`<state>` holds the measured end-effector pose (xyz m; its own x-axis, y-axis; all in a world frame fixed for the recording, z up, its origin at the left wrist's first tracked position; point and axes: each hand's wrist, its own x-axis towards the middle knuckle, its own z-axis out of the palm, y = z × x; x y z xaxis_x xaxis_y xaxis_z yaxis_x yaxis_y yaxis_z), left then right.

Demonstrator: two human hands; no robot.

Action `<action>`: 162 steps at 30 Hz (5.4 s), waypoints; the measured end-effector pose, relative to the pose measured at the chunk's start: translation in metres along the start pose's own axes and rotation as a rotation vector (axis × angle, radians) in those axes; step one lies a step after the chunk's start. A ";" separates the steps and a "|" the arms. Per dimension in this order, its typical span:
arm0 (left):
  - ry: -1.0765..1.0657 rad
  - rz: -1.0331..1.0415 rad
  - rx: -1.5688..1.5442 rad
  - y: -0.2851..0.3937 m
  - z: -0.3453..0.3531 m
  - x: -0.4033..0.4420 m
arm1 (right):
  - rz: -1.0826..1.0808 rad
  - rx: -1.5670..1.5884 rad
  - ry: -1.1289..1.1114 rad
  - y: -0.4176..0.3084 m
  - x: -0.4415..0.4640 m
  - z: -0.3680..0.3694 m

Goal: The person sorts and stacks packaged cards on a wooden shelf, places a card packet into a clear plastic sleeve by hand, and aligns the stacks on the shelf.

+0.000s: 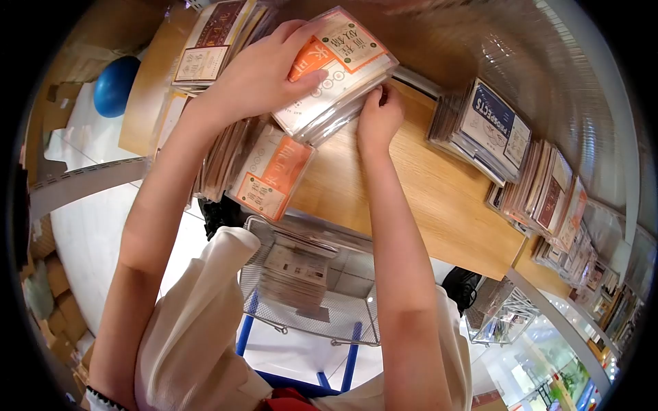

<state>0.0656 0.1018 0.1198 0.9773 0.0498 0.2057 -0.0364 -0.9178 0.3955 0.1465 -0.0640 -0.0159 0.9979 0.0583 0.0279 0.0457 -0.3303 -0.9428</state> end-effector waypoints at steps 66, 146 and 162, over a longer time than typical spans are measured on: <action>-0.582 -0.260 0.388 0.014 0.073 -0.076 | 0.225 -0.164 -0.437 -0.033 -0.195 -0.001; -0.496 -0.929 -1.082 -0.104 -0.051 0.010 | 0.633 0.736 -0.461 -0.090 -0.097 0.101; -0.594 -0.533 -0.859 -0.149 -0.012 0.039 | 0.604 0.727 -0.467 -0.074 -0.117 0.101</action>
<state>0.1065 0.2456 0.0798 0.8470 -0.0529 -0.5289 0.5002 -0.2573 0.8268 0.0222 0.0486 0.0175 0.7219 0.4806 -0.4978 -0.6459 0.2099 -0.7340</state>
